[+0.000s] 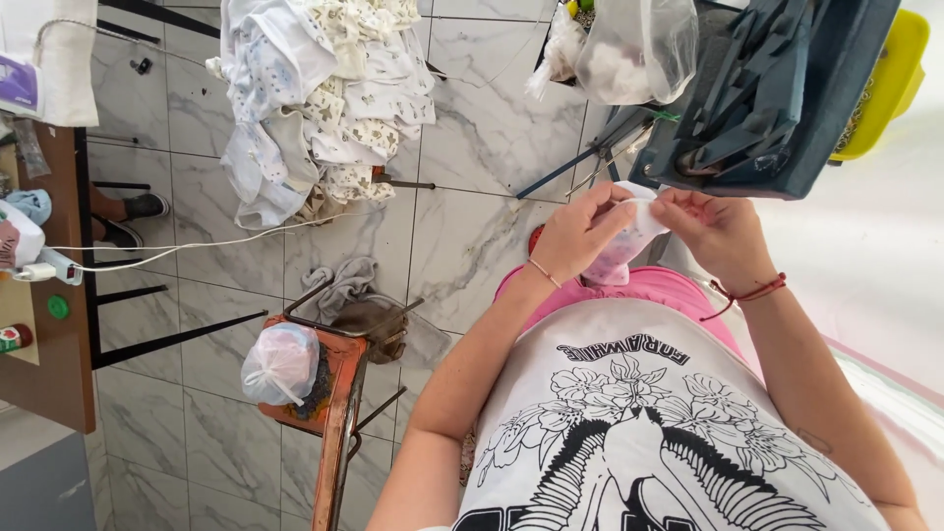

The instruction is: Sorting and inspecting baby garments and using a snap button machine in a factory setting.

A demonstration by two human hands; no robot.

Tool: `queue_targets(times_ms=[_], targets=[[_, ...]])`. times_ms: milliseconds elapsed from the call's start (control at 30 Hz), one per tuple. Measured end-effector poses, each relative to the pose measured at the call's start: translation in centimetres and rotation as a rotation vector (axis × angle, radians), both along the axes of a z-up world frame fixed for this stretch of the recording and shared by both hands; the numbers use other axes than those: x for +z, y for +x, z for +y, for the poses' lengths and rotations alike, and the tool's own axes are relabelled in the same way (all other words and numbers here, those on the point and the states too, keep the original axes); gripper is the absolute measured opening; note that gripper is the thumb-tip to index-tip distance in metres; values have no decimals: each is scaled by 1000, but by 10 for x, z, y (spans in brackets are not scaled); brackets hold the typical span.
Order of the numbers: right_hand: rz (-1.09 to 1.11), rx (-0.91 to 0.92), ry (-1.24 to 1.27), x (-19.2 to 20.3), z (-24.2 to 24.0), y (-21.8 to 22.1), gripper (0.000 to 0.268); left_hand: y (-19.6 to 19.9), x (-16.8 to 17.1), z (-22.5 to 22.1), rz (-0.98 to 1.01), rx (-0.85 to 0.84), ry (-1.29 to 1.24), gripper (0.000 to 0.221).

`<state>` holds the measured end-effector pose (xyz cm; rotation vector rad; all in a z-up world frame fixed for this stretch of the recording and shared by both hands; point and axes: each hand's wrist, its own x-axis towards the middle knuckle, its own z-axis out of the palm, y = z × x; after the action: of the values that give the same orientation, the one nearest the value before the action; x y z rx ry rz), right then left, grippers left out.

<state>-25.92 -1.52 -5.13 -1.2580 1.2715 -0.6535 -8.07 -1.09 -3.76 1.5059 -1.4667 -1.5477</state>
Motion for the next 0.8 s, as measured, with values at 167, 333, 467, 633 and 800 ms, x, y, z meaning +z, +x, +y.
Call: queue_targets(times_ms=[167, 333, 467, 633, 800], targets=[[329, -153, -121, -18, -7, -2, 16, -7, -5, -18, -67, -6, -35, 23], [117, -203, -227, 2, -21, 11, 10, -11, -42, -30, 17, 89, 68, 33], [216, -173, -253, -11, -23, 10, 16, -11, -49, -35, -21, 72, 84, 31], [227, -159, -278, -13, -23, 12, 15, -6, -48, -38, -19, 31, 118, 33], [237, -161, -312, -22, -28, 13, 14, -2, -49, -48, -28, 21, 141, 30]])
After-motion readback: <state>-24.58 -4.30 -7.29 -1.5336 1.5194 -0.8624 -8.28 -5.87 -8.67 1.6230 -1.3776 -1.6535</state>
